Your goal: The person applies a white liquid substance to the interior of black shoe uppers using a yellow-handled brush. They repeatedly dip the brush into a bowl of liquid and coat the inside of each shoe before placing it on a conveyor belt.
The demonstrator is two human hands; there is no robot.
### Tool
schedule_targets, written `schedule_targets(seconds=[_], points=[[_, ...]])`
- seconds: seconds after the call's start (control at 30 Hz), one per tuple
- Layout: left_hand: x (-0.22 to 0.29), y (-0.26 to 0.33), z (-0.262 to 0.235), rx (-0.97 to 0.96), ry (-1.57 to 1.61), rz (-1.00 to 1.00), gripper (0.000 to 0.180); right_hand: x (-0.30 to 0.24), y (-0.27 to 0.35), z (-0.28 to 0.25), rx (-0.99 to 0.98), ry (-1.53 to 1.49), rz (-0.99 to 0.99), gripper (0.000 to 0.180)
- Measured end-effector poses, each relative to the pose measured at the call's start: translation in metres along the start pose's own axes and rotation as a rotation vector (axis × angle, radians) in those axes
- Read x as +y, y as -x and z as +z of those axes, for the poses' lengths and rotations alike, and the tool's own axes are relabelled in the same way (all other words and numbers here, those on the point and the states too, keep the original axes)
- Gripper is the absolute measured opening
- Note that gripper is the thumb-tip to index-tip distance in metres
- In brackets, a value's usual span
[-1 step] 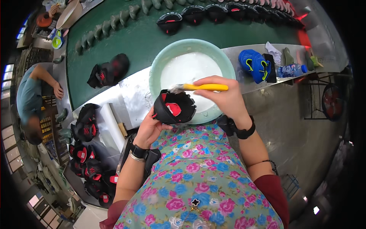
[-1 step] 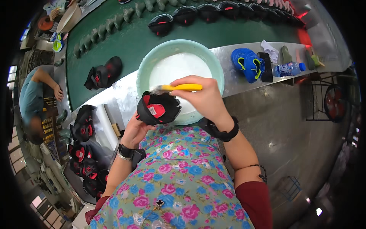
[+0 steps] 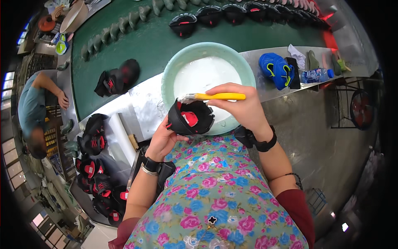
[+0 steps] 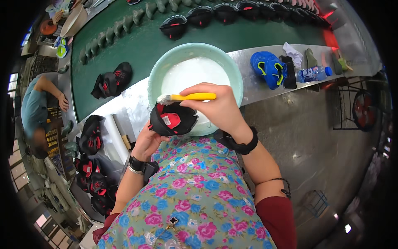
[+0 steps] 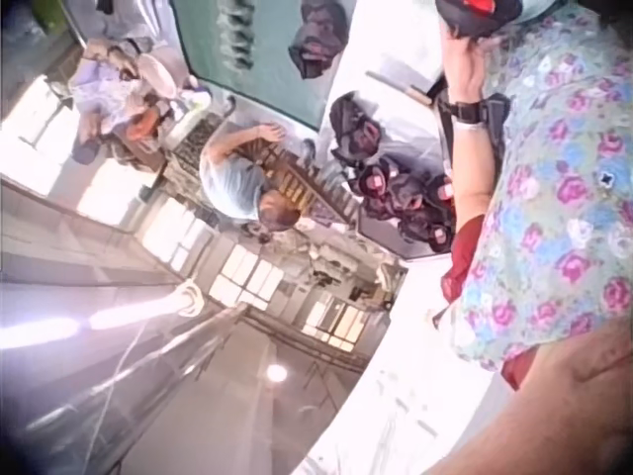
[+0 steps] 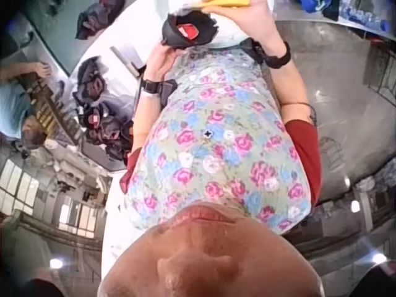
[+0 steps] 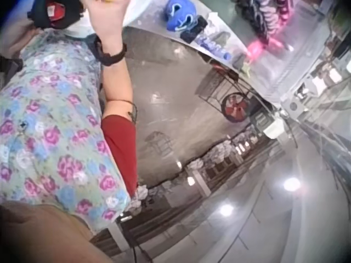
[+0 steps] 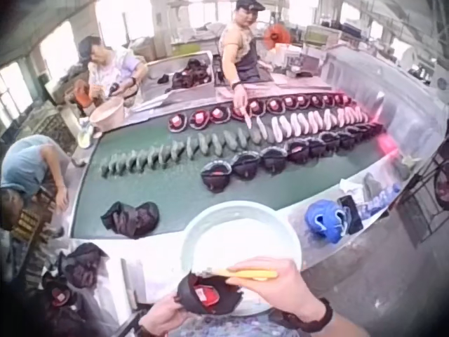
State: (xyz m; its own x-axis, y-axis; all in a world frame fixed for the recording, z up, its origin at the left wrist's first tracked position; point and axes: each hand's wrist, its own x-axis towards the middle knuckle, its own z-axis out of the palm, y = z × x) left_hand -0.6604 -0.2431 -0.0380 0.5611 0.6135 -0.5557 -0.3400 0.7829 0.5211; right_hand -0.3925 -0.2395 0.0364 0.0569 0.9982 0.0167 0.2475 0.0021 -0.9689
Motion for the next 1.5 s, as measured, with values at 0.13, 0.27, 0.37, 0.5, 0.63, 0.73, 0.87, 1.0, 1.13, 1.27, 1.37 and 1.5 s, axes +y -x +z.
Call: schedule_targets(seconds=[0.13, 0.27, 0.37, 0.5, 0.63, 0.73, 0.87, 1.0, 1.13, 1.27, 1.37, 1.5], points=[[0.006, -0.009, 0.007, -0.113, -0.009, 0.018, 0.051, 0.002, -0.005, 0.0, 0.066, 0.044, -0.024, 0.018], [0.011, -0.015, 0.015, -0.009, -0.091, 0.095, 0.052, 0.013, 0.0, -0.006, 0.148, 0.244, 0.209, 0.016], [0.013, -0.021, 0.023, 0.08, -0.125, 0.203, 0.055, 0.009, 0.006, -0.005, 0.128, 0.2, 0.286, 0.021], [0.018, -0.029, 0.03, 0.061, -0.255, 0.328, 0.059, -0.012, 0.016, -0.006, 0.116, 0.011, 0.368, 0.023], [0.018, -0.032, 0.032, 0.083, -0.184, 0.396, 0.058, -0.019, 0.018, -0.007, 0.038, -0.119, 0.28, 0.023], [0.019, -0.031, 0.026, 0.027, -0.1, 0.34, 0.043, -0.01, 0.005, -0.014, 0.086, 0.167, 0.316, 0.019], [0.024, -0.031, 0.014, 0.036, 0.158, 0.03, 0.033, -0.015, -0.004, -0.025, 0.176, 0.196, 0.196, 0.015], [0.024, -0.033, 0.015, -0.107, 0.359, -0.335, 0.048, -0.038, -0.005, -0.014, -0.063, -0.04, -0.109, 0.013], [0.017, -0.035, 0.022, -0.052, 0.373, -0.431, 0.049, -0.037, -0.018, 0.002, -0.125, -0.02, -0.272, 0.013], [0.024, -0.036, 0.018, -0.237, 0.41, -0.51, 0.04, -0.024, -0.015, -0.01, 0.037, 0.154, -0.025, 0.01], [0.042, -0.04, 0.007, -0.1, 0.258, -0.454, 0.036, -0.025, 0.0, -0.019, 0.098, 0.241, 0.189, 0.013], [0.084, -0.072, -0.016, 0.249, 0.194, 0.119, 0.03, -0.026, -0.002, -0.036, 0.329, -0.152, 0.397, 0.014]])
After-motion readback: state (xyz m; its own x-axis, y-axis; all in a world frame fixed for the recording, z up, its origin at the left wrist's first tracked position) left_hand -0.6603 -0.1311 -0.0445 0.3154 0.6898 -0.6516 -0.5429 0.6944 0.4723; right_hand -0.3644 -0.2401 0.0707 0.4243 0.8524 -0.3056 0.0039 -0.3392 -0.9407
